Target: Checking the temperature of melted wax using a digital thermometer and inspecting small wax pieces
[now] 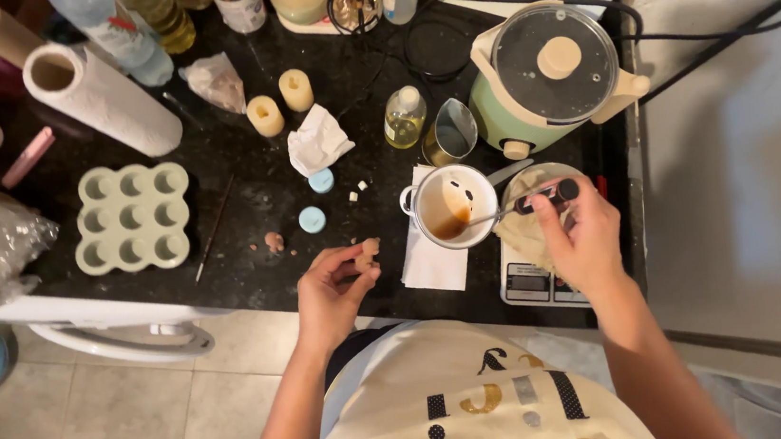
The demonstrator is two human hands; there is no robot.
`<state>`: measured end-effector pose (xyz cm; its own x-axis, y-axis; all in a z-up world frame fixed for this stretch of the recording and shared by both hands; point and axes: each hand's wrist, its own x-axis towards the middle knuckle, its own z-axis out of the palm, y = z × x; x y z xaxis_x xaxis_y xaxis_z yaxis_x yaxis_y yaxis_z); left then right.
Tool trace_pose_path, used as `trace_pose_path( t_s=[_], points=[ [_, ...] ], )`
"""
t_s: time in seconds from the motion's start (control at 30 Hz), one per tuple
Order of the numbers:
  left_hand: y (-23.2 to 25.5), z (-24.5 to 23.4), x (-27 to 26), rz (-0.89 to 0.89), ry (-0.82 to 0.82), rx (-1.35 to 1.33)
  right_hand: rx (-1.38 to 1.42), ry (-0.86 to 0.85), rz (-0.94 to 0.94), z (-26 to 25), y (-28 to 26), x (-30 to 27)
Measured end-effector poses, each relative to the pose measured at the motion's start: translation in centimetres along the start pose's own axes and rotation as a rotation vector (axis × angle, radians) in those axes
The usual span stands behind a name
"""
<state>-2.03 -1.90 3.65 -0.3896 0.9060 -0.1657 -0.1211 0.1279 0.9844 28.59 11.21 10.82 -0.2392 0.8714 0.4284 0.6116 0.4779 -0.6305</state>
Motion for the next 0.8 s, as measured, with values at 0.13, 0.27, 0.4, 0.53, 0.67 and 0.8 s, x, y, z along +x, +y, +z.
trace_pose_path(
  t_s=[0.13, 0.27, 0.4, 0.53, 0.67, 0.8],
  points=[
    [1.4, -0.1, 0.7, 0.039, 0.004, 0.024, 0.017, 0.055, 0.112, 0.8, 1.6, -2.3],
    [6.7, -0.4, 0.6, 0.174, -0.085, 0.133, 0.251, 0.317, 0.425, -1.5, 2.5, -3.9],
    [11.1, -0.7, 0.1, 0.475, -0.261, 0.219, 0.701, 0.730, 0.724, -5.2, 1.5, -4.4],
    [13.5, -0.8, -0.8, 0.552, -0.297, 0.146, 0.752, 0.771, 0.574, -6.6, -5.7, -3.1],
    [15.5, -1.2, -2.0, 0.555, -0.323, 0.062, 0.898, 0.752, 0.671, -6.0, -10.0, -2.9],
    [16.0, -1.9, -3.0, 0.475, -0.317, 0.004, 0.904, 0.635, 0.583, -5.0, -12.0, -3.0]
  ],
)
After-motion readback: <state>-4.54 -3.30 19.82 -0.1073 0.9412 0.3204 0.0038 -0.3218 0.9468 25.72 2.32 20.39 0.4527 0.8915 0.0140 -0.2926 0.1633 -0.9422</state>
